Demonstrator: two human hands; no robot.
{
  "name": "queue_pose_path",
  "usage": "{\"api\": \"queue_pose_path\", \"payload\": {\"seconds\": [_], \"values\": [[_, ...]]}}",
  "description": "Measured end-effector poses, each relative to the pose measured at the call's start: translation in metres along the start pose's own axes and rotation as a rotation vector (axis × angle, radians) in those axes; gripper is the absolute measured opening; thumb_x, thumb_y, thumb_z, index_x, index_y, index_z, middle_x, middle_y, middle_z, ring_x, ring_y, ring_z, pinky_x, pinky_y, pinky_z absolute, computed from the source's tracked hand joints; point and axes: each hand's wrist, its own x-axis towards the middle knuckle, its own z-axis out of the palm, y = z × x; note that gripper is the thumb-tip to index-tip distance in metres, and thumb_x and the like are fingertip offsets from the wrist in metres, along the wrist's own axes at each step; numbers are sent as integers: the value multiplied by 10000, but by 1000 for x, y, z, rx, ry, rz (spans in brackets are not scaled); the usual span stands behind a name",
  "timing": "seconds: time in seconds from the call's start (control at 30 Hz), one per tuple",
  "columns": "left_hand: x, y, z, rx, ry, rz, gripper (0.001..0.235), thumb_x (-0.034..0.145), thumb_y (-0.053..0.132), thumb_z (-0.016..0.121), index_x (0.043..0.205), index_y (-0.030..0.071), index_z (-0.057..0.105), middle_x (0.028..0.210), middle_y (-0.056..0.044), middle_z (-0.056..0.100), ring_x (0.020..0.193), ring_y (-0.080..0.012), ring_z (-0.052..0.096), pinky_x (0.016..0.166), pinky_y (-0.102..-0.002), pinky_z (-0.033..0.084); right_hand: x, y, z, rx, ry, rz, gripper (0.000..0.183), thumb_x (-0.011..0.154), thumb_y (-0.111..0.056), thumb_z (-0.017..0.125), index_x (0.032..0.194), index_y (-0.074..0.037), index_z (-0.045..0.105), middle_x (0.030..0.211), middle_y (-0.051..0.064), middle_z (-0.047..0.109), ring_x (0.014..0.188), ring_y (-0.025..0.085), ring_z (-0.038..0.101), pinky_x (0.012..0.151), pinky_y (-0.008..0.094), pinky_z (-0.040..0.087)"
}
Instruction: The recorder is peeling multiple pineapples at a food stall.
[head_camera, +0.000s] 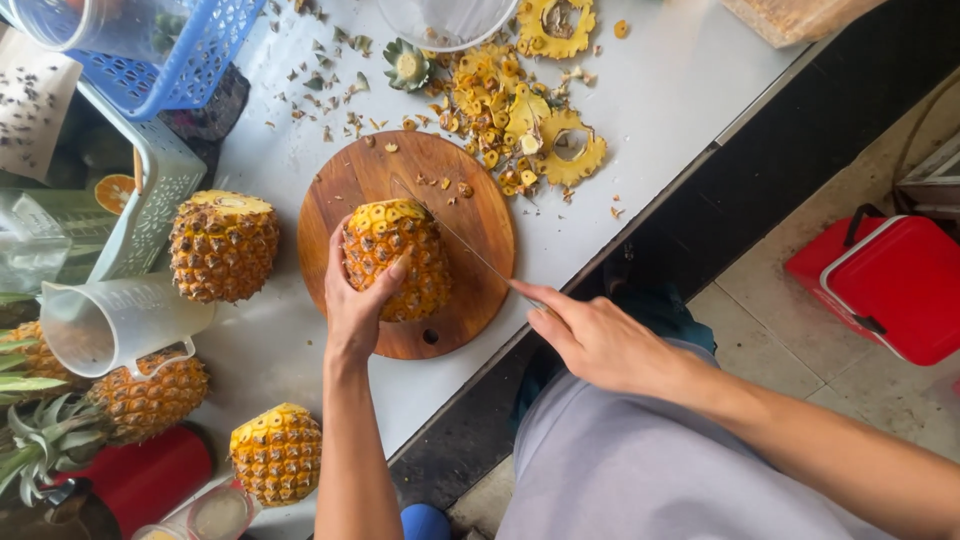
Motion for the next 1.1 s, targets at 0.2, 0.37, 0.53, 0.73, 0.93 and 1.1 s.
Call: {"api": "queue_pose_path", "payload": {"seconds": [0.2,0.37,0.53,0.73,0.93,1.1], "values": [[5,-24,-18,-117,18,-62,966,744,336,810,1546,19,375,1375,-151,598,1271,-252,620,1097,-408,520,54,22,24,80,125,-251,543,1069,-455,417,1503,-141,507,851,118,711,789,245,745,760,384,529],[1,3,-61,-184,21,19,962,838,298,728,1641,78,245,1466,-162,542,1332,-251,559,1134,-393,458,44,27,-4,114,-46,127,581,995,-524,431,1498,-242,503,693,107,622,625,229,642,641,424,552],[-8,23,-69,-571,41,-99,951,842,325,781,1621,17,333,1497,-182,559,1327,-263,603,1106,-387,499,46,18,-12,85,215,40,564,1003,-511,425,1445,-180,542,655,129,653,538,269,668,572,432,559],[-2,36,-14,317,342,-131,928,636,330,920,1398,30,483,1275,-140,655,1127,-239,689,922,-360,603,22,-27,1,-150,169,-137,536,1006,-468,415,1500,-267,475,533,190,617,531,356,693,615,484,546],[-2,33,37,724,374,24,986,601,386,947,1387,0,495,1305,-186,612,1209,-309,618,1015,-408,498,10,-34,2,-255,251,-207,541,1002,-440,448,1512,-258,455,525,176,624,533,393,671,586,521,541],[-1,35,40,783,372,9,993,586,409,948,1376,7,501,1306,-184,589,1227,-323,586,1025,-426,486,-1,-18,7,-262,246,-229,545,1005,-407,466,1518,-223,447,481,162,607,469,381,659,523,494,547]]}}
